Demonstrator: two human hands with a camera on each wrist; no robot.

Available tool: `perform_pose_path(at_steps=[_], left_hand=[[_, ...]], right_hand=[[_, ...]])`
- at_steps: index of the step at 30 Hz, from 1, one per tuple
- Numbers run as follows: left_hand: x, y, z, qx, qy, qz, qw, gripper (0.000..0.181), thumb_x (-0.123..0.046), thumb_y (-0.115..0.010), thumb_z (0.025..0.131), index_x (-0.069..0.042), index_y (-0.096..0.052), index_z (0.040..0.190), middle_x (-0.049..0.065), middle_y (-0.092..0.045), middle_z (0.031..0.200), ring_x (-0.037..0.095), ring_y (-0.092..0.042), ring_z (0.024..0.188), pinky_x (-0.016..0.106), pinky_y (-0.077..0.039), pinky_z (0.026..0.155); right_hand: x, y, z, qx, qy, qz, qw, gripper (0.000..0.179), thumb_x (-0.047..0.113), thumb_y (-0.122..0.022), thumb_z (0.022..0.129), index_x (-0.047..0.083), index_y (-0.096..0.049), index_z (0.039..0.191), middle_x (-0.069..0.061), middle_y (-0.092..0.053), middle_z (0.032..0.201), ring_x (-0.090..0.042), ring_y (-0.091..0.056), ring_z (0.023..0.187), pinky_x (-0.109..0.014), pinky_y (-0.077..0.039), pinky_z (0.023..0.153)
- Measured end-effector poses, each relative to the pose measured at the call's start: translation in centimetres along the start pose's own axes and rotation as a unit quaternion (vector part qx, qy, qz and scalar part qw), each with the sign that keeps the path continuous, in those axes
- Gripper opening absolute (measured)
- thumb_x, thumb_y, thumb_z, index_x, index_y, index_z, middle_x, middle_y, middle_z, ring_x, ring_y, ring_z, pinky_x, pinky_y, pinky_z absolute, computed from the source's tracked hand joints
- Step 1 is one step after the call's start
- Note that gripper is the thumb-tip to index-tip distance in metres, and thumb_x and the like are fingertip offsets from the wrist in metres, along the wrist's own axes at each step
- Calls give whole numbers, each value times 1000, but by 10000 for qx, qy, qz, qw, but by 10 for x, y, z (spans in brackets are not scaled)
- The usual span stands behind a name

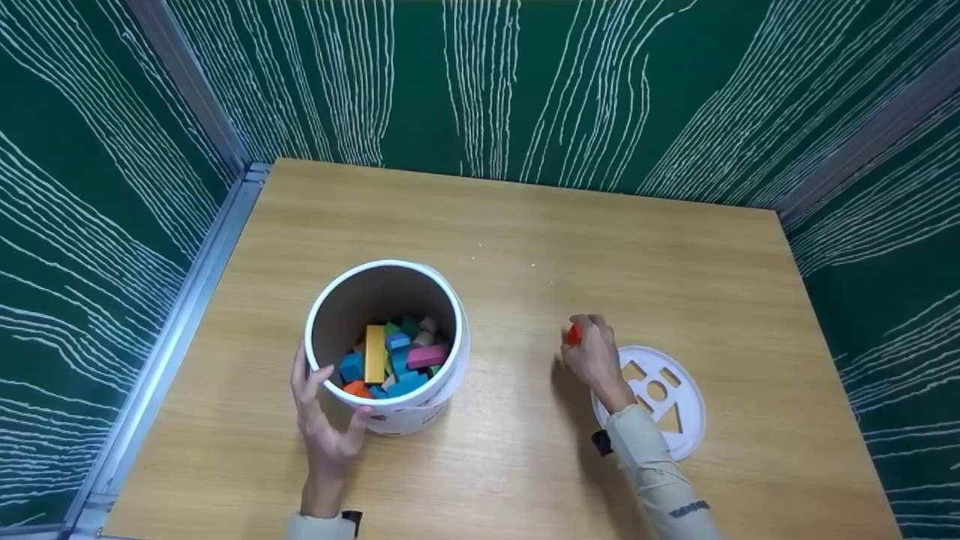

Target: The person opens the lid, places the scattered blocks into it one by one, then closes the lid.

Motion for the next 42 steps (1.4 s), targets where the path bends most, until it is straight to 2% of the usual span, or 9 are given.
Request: perform_pose_path(at_steps=[4,7,13,17,22,27,34,37,42], left_hand=[[0,0,0,-1,-10,5,10000,67,-47,-61,87,9,-40,115,40,-27,138,28,-28,135,28,-29,109],[1,0,-1,14,15,27,10000,67,-48,-61,87,9,-40,116,40,-26,138,27,-28,135,27,-28,109],[1,0,0,13,22,-60,10000,65,-46,-62,86,8,-41,115,41,-26,138,27,-27,135,28,-28,109],[1,0,-1,27,81,-8,10000,65,-47,-62,86,7,-41,116,40,-26,139,26,-27,135,27,-28,109],[1,0,-1,55,93,50,9999,66,-47,-62,86,7,-40,117,38,-26,140,27,-27,135,28,-27,110],[2,0,-1,77,30,20,10000,65,-47,-61,86,6,-40,117,38,-25,140,28,-27,135,29,-27,110],[3,1,-2,134,118,0,9998,64,-45,-63,86,7,-40,117,36,-24,142,28,-26,136,29,-27,110],[3,0,-1,120,108,24,9999,65,-46,-62,86,7,-40,117,37,-25,141,27,-26,136,29,-27,110],[1,0,0,27,-38,-15,10000,67,-49,-60,87,7,-39,116,40,-26,138,28,-27,135,28,-29,109]], right_hand=[[-6,-5,1,241,-88,-10,9997,49,-2,-67,78,-8,-53,124,-31,-46,127,-44,-50,110,-51,-47,91],[-7,-7,2,131,2,-154,9998,47,-2,-67,78,-9,-54,122,-31,-49,123,-43,-52,106,-50,-48,89],[-6,-7,3,-485,693,-348,9958,18,-4,-64,79,-12,-64,96,-25,-59,87,-35,-57,74,-44,-50,64],[-8,-8,2,-531,811,-223,9950,9,-5,-64,79,-10,-65,86,-21,-58,78,-30,-54,68,-40,-48,59],[-9,-7,2,-484,788,-216,9955,8,-4,-65,80,-9,-67,86,-22,-61,80,-33,-58,73,-42,-51,62],[-12,-8,1,-152,375,-173,9990,15,-3,-65,81,-9,-67,94,-23,-62,87,-33,-60,79,-42,-53,67],[-17,-9,0,169,-53,-51,9998,24,-3,-67,78,-10,-63,101,-23,-62,93,-31,-59,83,-40,-52,69],[-18,-9,0,176,-108,-42,9998,25,-2,-68,78,-10,-64,101,-23,-63,94,-31,-59,85,-40,-52,71],[-15,-5,-1,-129,154,14,9998,25,-3,-68,75,-11,-65,98,-25,-65,93,-33,-60,84,-42,-52,71]])
Point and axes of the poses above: each hand's wrist, its own z-axis towards the middle knuckle, its own y-axis out of the back of the hand, x = y × z, the point moved 5 cm from there along z, towards the middle knuckle
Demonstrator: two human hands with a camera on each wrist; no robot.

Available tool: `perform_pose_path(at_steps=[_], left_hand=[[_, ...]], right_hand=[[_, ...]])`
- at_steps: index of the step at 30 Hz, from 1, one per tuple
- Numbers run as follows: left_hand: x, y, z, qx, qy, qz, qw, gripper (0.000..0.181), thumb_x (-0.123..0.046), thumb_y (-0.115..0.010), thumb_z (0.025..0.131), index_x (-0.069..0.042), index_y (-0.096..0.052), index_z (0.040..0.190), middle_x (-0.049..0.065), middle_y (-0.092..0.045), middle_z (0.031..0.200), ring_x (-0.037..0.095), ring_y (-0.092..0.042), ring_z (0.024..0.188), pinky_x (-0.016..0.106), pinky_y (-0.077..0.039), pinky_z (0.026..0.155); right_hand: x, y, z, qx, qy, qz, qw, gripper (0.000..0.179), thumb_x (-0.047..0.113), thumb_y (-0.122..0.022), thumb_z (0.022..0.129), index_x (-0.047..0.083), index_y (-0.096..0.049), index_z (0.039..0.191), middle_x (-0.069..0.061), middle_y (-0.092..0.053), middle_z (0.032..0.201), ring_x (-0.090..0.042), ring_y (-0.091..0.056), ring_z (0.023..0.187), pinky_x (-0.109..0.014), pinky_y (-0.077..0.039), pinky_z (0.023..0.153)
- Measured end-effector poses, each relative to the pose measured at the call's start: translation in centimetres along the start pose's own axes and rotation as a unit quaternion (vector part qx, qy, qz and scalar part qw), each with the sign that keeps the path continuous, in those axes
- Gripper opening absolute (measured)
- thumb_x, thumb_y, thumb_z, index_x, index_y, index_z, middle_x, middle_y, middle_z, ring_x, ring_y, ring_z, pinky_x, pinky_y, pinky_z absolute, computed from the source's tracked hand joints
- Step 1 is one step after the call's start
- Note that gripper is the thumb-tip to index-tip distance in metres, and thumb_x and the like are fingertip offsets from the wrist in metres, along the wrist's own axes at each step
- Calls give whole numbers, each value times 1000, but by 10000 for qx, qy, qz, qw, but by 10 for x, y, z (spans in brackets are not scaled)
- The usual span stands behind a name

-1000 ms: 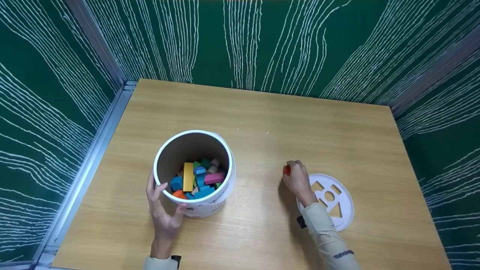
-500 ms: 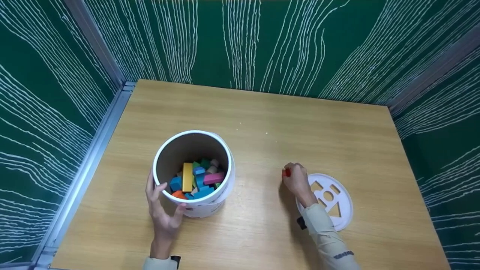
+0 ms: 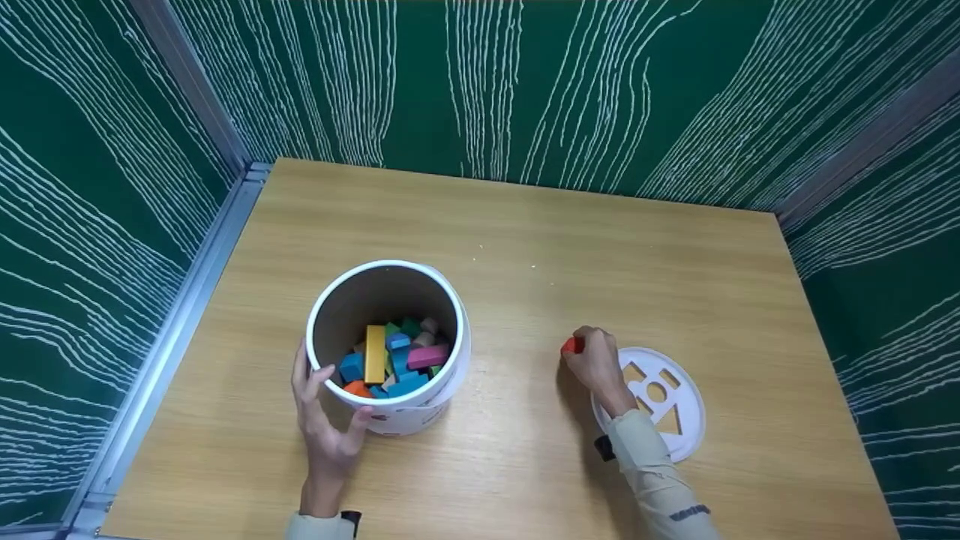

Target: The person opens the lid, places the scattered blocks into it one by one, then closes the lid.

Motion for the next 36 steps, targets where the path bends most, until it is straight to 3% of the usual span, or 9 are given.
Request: perform_pose_path(at_steps=[17,25,36], left_hand=[[-1,0,-1,40,104,6,9999,65,-48,-60,87,6,-39,117,38,-25,140,26,-26,135,29,-27,110],[0,0,-2,31,123,-7,9999,64,-46,-61,87,6,-40,117,38,-25,140,25,-26,136,29,-26,111],[1,0,0,-46,59,-94,9999,65,-48,-60,86,7,-41,116,37,-26,140,28,-26,136,30,-29,109]], right_hand=[[17,12,-5,-293,162,564,9978,22,-4,-76,66,-5,-66,86,-16,-62,84,-28,-57,79,-38,-49,70],[34,23,-5,-276,269,822,9959,31,-4,-79,66,-5,-68,94,-16,-64,90,-27,-63,82,-39,-56,72],[67,41,-11,-356,824,991,9910,34,-6,-76,69,-8,-67,102,-18,-66,93,-31,-64,85,-45,-55,75]])
Point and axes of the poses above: each hand's wrist, its own z-axis towards the middle knuckle, its own y-axis out of the back of the hand, x = y × z, the point moved 5 cm from there along z, towards the middle knuckle
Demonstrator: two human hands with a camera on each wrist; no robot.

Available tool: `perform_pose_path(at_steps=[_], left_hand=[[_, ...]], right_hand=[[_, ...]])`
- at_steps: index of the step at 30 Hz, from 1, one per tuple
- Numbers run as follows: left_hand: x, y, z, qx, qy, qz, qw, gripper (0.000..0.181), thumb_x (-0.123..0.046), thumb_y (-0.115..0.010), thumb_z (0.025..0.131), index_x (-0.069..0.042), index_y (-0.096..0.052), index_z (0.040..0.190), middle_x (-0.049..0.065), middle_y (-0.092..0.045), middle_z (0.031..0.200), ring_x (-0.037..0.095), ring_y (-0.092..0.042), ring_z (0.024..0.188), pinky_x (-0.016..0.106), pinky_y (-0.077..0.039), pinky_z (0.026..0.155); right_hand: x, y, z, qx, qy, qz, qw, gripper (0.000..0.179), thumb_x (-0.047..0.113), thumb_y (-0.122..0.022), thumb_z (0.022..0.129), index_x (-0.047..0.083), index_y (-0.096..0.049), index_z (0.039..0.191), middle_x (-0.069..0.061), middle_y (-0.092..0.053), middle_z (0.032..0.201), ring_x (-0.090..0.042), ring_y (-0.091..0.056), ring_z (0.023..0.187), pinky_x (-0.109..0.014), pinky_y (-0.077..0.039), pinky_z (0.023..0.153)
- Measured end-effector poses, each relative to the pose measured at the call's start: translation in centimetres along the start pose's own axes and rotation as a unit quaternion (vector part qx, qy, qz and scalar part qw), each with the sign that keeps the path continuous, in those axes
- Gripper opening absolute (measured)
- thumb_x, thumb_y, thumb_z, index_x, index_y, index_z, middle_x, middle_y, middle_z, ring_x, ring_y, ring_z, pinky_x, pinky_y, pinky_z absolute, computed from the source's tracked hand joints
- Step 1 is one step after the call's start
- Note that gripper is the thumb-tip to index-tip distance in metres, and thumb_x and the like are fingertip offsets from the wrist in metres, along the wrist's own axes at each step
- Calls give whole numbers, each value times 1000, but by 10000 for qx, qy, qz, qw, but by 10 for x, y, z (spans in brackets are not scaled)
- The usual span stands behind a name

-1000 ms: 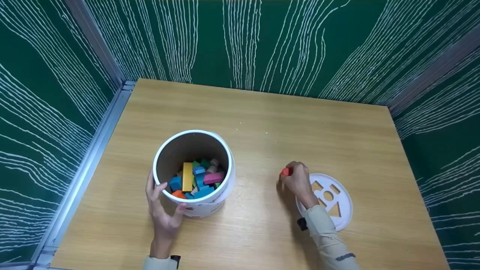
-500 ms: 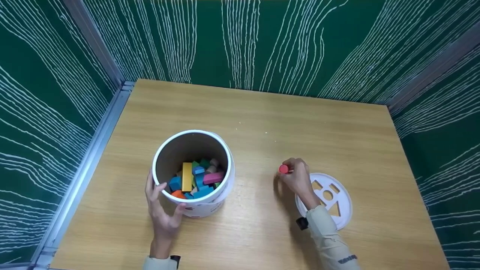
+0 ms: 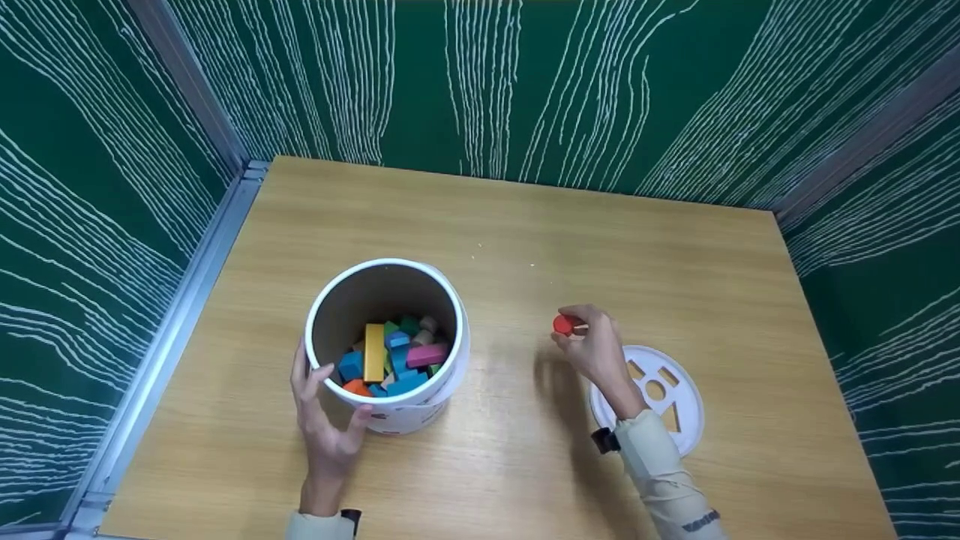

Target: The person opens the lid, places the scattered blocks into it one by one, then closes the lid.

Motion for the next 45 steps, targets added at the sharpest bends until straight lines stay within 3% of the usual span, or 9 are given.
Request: perform_pose_path(at_steps=[22,45], left_hand=[[-1,0,1,-14,-79,-47,10000,66,-48,-61,86,7,-41,115,39,-27,139,28,-28,135,30,-29,109],[-1,0,0,-11,59,67,10000,67,-51,-59,87,6,-40,117,37,-26,140,26,-28,134,29,-28,110]], right_hand=[[72,14,-1,94,772,-217,9967,34,-4,-78,70,2,-70,103,-9,-65,98,-24,-62,88,-39,-55,78],[138,9,-2,188,1767,-365,9834,34,-2,-80,69,8,-70,100,-5,-64,100,-18,-60,86,-28,-54,76]])
Point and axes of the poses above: each hand's wrist, its own z-axis towards the middle knuckle, its own y-axis out of the back of the hand, x = y × z, the point moved 5 cm from there along z, towards the middle knuckle
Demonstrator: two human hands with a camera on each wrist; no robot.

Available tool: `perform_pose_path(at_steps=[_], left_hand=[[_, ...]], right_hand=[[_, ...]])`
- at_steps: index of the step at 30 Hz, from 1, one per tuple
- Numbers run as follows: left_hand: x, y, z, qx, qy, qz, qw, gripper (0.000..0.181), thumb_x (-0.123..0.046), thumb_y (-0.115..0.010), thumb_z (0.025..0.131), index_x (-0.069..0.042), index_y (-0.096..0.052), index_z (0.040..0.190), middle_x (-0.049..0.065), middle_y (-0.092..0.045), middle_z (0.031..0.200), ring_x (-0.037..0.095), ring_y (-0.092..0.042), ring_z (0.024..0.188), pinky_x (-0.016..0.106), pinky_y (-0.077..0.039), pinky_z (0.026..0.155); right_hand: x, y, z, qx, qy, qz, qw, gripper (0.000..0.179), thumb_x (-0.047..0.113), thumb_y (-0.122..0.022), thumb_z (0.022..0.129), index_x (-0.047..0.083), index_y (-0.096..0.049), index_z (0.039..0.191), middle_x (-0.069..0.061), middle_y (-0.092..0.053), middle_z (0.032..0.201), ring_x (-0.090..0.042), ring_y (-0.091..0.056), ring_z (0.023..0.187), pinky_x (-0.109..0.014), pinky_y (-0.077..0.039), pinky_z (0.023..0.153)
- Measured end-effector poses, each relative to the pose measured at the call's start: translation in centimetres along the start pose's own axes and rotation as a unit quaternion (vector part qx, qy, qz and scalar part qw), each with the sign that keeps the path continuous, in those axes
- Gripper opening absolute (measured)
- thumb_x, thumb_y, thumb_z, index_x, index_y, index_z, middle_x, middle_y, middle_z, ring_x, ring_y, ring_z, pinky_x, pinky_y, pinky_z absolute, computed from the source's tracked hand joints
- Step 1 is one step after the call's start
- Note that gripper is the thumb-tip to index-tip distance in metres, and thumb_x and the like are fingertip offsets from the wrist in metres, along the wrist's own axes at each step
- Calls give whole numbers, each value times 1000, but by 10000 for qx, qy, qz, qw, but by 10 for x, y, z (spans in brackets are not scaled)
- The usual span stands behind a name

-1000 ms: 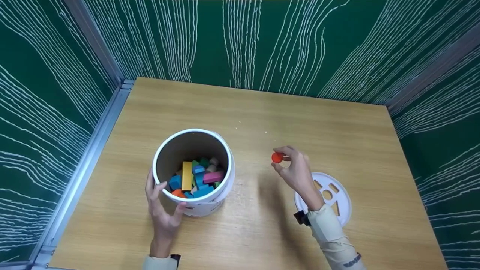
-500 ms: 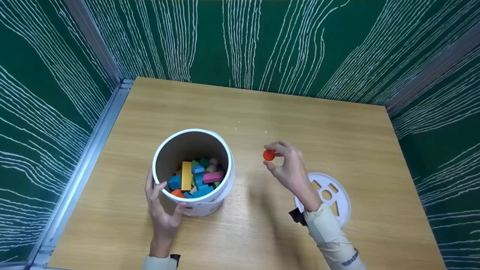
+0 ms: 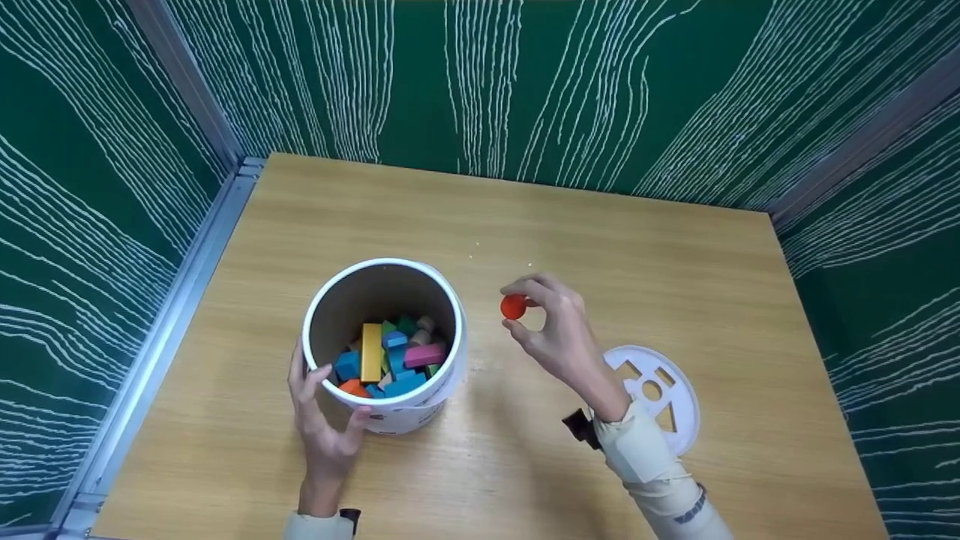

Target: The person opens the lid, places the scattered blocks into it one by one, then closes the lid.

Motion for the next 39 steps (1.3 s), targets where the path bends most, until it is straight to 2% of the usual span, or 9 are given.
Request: perform_pose_path(at_steps=[5,12,16,21,26,34,39], left_hand=[[3,0,-1,35,47,13,10000,67,-51,-60,87,6,-40,117,36,-25,142,27,-27,135,29,-28,110],[32,-1,-13,69,159,18,9998,70,-53,-62,83,3,-41,119,28,-25,147,31,-26,135,31,-28,110],[39,-1,-16,41,160,24,9999,71,-54,-63,83,2,-41,120,26,-24,148,32,-25,135,31,-27,111],[28,-1,-12,44,125,-1,9999,69,-53,-62,84,2,-41,119,28,-24,147,33,-25,135,33,-26,111],[15,0,-6,46,103,-78,9999,66,-50,-62,85,2,-41,120,29,-24,147,33,-26,135,34,-26,111],[5,0,-3,64,41,-80,9999,66,-49,-61,86,5,-40,119,33,-24,145,31,-26,135,32,-26,111],[4,0,-2,59,-28,-67,10000,67,-50,-60,86,4,-40,118,35,-25,142,29,-26,136,31,-29,110]], right_hand=[[15,-3,7,108,246,193,9995,32,-1,-79,71,9,-69,100,-3,-63,99,-15,-58,86,-25,-53,75],[28,-8,12,298,384,277,9984,32,0,-78,72,10,-68,102,-1,-62,102,-13,-55,91,-22,-52,75],[35,-11,15,370,496,300,9976,33,-1,-78,72,10,-69,102,-1,-63,102,-13,-54,92,-22,-51,76],[41,-17,16,480,574,438,9962,30,0,-77,73,7,-70,101,-1,-63,101,-13,-55,91,-21,-52,77],[46,-25,17,693,475,523,9951,32,-1,-77,73,9,-70,102,-2,-62,104,-13,-56,93,-19,-51,79],[52,-37,17,1093,281,648,9915,36,-4,-75,75,10,-70,108,-5,-58,109,-16,-55,98,-24,-52,83],[54,-45,16,1247,299,613,9899,36,-4,-73,76,10,-70,108,-6,-58,111,-18,-54,101,-26,-53,83]])
Point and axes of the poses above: each hand's wrist, its own z-axis towards the middle knuckle, its own y-axis out of the back of the hand, x = y × z, the point moved 5 cm from there along z, towards the middle knuckle
